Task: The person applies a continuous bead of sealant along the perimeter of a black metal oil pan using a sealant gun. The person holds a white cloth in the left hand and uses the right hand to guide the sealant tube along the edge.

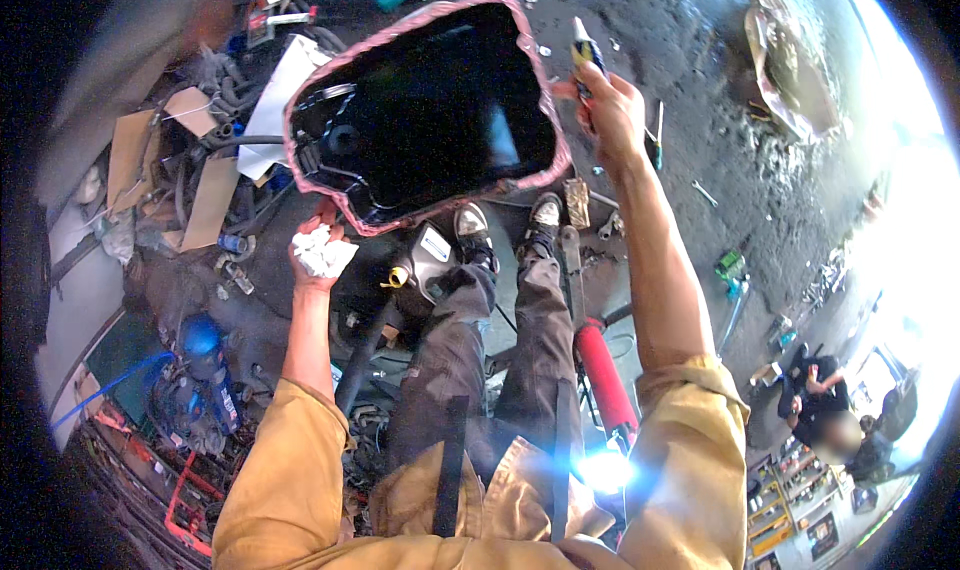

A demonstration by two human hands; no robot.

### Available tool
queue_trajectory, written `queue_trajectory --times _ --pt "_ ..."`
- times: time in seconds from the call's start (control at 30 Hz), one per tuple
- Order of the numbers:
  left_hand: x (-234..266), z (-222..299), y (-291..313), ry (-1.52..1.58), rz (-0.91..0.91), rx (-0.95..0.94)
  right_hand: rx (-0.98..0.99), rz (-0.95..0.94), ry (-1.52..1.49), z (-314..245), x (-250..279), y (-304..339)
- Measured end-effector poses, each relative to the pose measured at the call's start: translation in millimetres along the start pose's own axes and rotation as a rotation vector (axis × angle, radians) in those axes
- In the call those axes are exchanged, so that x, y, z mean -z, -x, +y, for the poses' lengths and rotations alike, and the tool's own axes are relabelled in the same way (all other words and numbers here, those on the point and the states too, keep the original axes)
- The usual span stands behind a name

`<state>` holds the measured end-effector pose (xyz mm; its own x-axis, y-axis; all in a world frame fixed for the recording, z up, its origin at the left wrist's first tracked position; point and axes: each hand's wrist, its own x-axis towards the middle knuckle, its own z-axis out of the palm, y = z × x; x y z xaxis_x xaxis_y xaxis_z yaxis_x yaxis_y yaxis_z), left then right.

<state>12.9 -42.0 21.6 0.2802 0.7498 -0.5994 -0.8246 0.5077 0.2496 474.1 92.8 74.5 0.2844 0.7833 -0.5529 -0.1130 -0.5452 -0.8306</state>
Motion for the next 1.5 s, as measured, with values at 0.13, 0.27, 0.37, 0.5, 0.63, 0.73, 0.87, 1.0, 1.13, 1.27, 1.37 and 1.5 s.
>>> queue_trajectory --times 0.13,0.27,0.37,0.5,0.63,0.73,0.87,1.0,1.13,1.27,1.37,1.5 --pt "4 -23 14 -0.015 0.117 0.007 0.214 0.209 0.319 9 14 8" --pt "8 -59 50 0.023 0.39 0.0 0.132 0.173 0.28 29 35 89" --pt "61 -96 92 -0.067 0.457 0.067 -0.021 0.079 0.433 35 30 146" --pt "49 -148 110 -0.194 0.513 0.166 -0.103 0.087 0.55 55 21 170" --pt "20 -174 105 -0.39 0.47 0.2 -0.12 0.065 0.581 60 6 173" --pt "7 -171 94 -0.371 0.44 0.17 -0.138 0.067 0.609 60 -1 172" --pt "-3 -167 85 -0.331 0.373 0.184 -0.127 0.066 0.628 57 -6 173" --pt "-8 -168 85 -0.357 0.383 0.179 -0.11 0.078 0.634 57 -8 171" --pt "-6 -172 88 -0.371 0.397 0.178 -0.137 0.064 0.632 59 -10 169" --pt "-7 -173 89 -0.373 0.394 0.188 -0.114 0.078 0.662 57 -14 169" --pt "-10 -175 90 -0.36 0.385 0.193 -0.116 0.079 0.702 51 -17 170" --pt "-12 -176 92 -0.364 0.4 0.197 -0.108 0.093 0.726 45 -23 172"
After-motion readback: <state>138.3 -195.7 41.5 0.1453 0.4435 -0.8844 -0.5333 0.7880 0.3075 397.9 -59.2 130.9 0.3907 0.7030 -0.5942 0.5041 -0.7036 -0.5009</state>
